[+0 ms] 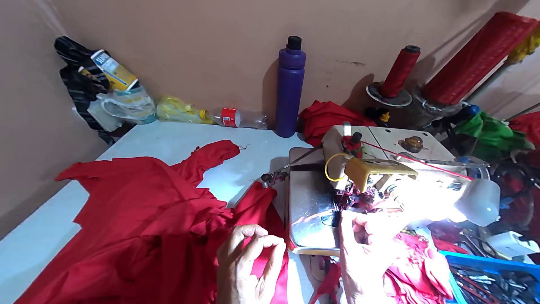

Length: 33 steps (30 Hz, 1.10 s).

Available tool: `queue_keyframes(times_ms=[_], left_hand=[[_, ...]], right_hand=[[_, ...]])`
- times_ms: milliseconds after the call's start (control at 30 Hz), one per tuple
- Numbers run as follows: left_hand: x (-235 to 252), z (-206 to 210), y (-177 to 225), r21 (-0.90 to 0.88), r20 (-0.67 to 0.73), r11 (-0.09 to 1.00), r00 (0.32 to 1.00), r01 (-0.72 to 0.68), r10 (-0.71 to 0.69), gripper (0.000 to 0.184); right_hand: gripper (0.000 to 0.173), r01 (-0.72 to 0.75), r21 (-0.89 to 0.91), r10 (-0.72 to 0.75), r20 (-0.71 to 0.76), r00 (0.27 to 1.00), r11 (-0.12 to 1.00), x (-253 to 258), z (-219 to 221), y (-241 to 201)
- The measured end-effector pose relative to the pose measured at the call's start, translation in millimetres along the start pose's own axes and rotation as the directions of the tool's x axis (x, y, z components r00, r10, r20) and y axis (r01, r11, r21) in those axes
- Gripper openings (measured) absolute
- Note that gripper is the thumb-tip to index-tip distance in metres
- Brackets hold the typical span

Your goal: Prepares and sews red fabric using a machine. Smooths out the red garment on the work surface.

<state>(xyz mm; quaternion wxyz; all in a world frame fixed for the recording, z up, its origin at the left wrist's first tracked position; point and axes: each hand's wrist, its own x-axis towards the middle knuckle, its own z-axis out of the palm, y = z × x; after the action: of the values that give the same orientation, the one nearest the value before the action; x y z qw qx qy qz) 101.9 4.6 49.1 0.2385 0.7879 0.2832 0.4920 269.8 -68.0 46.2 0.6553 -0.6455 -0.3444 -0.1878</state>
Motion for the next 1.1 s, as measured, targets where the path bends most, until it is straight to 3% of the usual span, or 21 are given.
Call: queue_keyframes(times_ms=[233, 367, 467, 567, 767, 1000, 1100], left_hand=[[30, 24, 8, -0.052, -0.003, 0.998, 1.000, -0.032, 0.031, 0.017], [70, 49, 21, -0.007, 0.209, 1.000, 0.978, 0.021, -0.019, 0.022], [97, 59, 32, 0.033, 0.506, 0.992, 0.854, 0.125, -0.124, 0.025], [113, 60, 43, 0.093, 0.643, 0.987, 0.749, 0.131, -0.160, 0.028], [117, 67, 51, 0.214, 0.645, 0.955, 0.705, 0.205, -0.296, 0.028], [112, 68, 47, 0.206, 0.665, 0.966, 0.701, 0.160, -0.257, 0.031], [108, 59, 40, 0.115, 0.603, 0.976, 0.768, 0.183, -0.215, 0.029]], right_hand=[[0.005, 0.007, 0.016, -0.006, -0.023, 1.000, 1.000, 0, 3, -1], [0.007, 0.014, -0.009, -0.014, -0.025, 1.000, 1.000, 0, 5, -2], [0.008, 0.041, -0.035, -0.042, -0.028, 0.999, 0.999, 1, 5, -1], [0.009, 0.041, -0.056, -0.042, -0.020, 0.999, 0.998, 0, 5, 0], [0.011, 0.054, -0.114, -0.056, -0.015, 0.998, 0.992, 1, 5, 1], [0.015, 0.061, -0.239, -0.061, 0.009, 0.998, 0.969, 3, 3, -2], [0.036, 0.100, -0.261, -0.071, 0.119, 0.990, 0.960, 1, -14, -13]])
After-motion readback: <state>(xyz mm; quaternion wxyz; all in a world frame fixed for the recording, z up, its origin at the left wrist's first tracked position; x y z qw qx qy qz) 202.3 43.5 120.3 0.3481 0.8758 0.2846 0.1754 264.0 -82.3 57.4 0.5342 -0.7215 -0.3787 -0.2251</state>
